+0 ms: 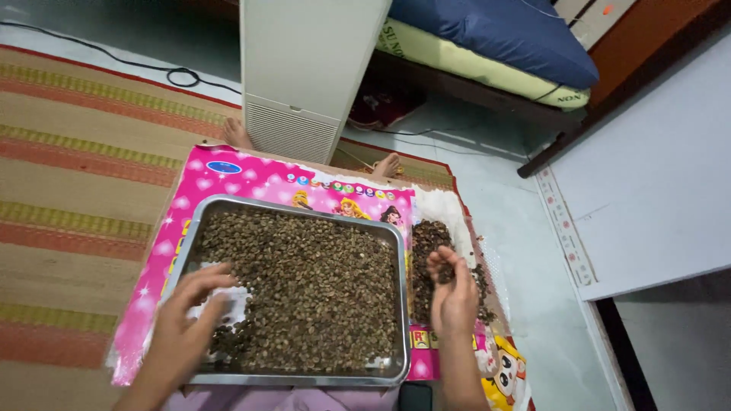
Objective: Manually sorting coffee beans by picking out individual beans from a tray and moving them to a separate pile on the side.
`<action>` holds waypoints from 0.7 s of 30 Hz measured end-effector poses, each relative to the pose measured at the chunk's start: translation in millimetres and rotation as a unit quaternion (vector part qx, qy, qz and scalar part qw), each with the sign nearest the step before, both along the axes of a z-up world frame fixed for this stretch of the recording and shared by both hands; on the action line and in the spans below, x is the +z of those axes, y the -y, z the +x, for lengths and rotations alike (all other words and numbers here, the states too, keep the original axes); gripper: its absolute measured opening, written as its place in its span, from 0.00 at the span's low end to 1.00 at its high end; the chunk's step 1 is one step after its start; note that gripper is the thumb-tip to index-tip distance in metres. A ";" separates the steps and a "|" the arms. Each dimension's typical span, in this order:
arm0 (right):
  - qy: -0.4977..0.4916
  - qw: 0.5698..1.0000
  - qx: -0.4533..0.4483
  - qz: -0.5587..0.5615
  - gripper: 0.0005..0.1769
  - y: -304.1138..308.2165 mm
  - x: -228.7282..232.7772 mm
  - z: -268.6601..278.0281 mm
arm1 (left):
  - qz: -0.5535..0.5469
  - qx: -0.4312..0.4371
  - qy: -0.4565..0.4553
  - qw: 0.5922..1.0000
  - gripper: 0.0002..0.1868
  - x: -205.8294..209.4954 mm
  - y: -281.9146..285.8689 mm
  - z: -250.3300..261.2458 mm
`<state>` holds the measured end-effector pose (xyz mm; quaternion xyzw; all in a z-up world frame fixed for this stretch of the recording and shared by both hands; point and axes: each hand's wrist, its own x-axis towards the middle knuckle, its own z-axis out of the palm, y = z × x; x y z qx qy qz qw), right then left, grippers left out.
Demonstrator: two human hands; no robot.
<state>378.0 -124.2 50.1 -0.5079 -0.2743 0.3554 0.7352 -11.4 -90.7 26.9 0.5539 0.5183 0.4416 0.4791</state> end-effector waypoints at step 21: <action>0.534 0.644 0.377 -0.397 0.54 45.9 -2.4 -92.0 | -0.081 -0.224 -0.441 0.865 0.61 -70.8 -4.8 -0.1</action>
